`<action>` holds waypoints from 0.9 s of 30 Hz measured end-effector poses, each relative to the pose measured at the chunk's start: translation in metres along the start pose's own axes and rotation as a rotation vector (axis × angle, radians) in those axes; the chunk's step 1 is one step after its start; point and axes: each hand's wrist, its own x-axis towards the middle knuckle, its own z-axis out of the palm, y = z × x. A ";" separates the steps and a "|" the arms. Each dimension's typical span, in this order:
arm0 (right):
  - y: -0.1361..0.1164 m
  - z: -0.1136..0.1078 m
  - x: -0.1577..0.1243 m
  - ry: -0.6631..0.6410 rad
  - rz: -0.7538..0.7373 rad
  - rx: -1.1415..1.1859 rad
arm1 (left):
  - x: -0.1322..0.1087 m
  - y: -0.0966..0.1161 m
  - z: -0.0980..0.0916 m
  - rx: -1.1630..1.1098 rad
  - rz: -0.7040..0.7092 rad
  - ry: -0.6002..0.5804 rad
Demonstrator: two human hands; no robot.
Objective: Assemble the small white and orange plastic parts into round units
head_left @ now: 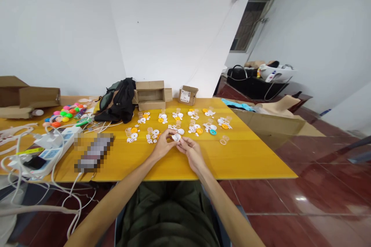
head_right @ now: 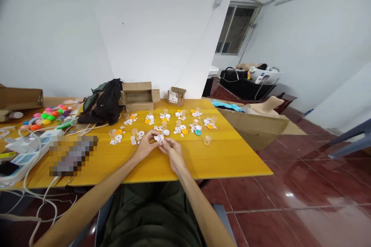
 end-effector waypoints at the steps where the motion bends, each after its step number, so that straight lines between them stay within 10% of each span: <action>1: 0.002 0.001 0.000 0.006 -0.005 0.013 | 0.000 0.000 0.000 -0.004 -0.001 0.006; 27: 0.005 0.006 -0.003 0.119 -0.149 -0.025 | -0.003 0.009 0.003 0.134 0.087 0.017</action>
